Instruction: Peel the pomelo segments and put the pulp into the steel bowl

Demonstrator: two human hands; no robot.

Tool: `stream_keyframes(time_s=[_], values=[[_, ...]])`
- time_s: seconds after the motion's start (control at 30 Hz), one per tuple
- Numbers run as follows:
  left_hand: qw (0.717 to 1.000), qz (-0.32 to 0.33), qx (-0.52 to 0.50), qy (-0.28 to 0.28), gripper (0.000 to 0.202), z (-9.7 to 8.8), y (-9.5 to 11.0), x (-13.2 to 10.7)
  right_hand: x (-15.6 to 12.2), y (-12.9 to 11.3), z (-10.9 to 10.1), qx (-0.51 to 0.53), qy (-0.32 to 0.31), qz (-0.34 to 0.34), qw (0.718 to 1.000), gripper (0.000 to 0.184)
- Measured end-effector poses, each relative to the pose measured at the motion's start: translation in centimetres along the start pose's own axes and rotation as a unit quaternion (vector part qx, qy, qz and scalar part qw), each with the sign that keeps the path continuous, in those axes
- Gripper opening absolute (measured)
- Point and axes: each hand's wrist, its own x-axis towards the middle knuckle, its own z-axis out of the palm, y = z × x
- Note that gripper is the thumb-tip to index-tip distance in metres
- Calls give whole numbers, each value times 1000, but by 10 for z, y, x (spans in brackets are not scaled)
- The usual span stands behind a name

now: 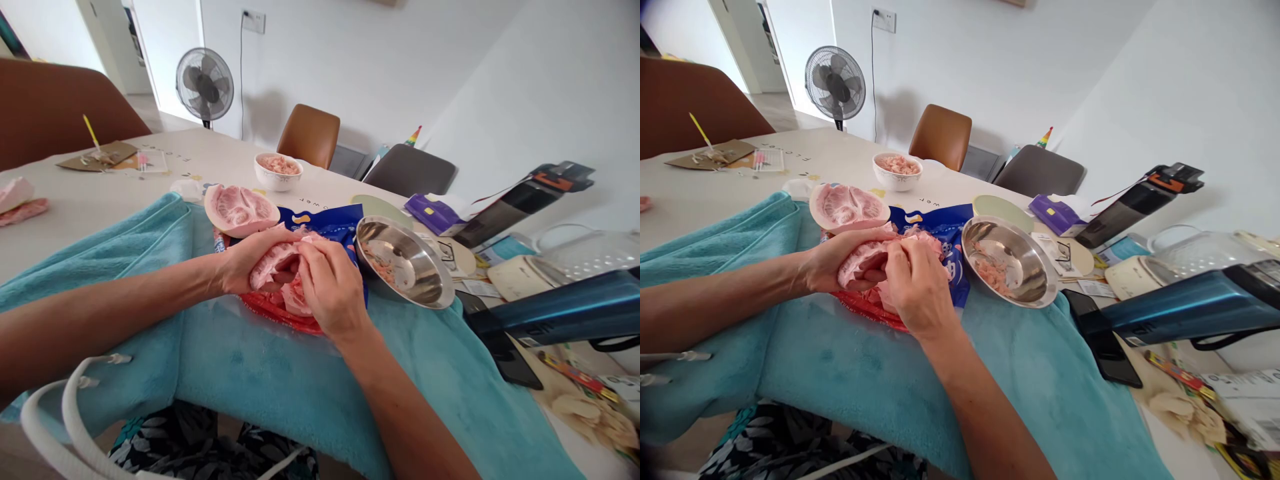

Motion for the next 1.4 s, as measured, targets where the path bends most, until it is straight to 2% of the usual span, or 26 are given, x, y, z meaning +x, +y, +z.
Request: stream_keyframes(time_s=[0.1, 0.2, 0.3, 0.47, 0.6, 0.67, 0.73, 0.83, 0.9, 1.0, 1.1, 1.2, 1.3, 1.4], values=[[998, 7, 13, 65, 38, 7, 1, -3, 2, -2, 4, -71, -5, -28, 997, 20], [995, 3, 33, 95, 37, 10, 3, -3, 4, 1, 6, -71, -39, -31, 996, 23], [994, 12, 59, 88, 32, 8, 2, -2, 3, 6, 5, -28, -70, -11, 997, 25], [988, 53, 117, 84, 20, 4, 4, -1, 0, 6, 8, 45, -83, 58, 994, 21], [983, 23, 170, 71, 25, 2, 10, -6, 0, 4, 8, 26, -70, 78, 994, 21], [977, 2, 207, 49, 23, 0, 12, -11, 2, 11, 1, 24, -55, 86, 994, 21], [972, -33, 231, 26, 14, -2, 12, -15, 4, 21, -10, 39, -25, 122, 991, 21], [982, -3, 183, 52, 15, -7, 13, -16, 7, 31, -21, 68, 6, 225, 972, 19], [987, -6, 158, 37, 22, -11, 15, -14, 7, 30, -21, 120, 4, 226, 967, 18], [992, -8, 121, 19, 22, -19, 19, -9, 7, 24, -13, 164, -3, 243, 956, 21], [995, -24, 98, -12, 29, -24, 21, -7, 5, 18, -8, 167, -32, 231, 958, 17], [996, -33, 84, -19, 34, -26, 19, -6, 4, 13, -9, 168, -43, 188, 967, 8], [996, -38, 74, -20, 33, -24, 16, -5, 4, 6, -9, 145, -60, 124, 980, 18], [996, -34, 76, -42, 35, -23, 13, -5, 4, 2, -5, 123, -64, 83, 987, 14]])
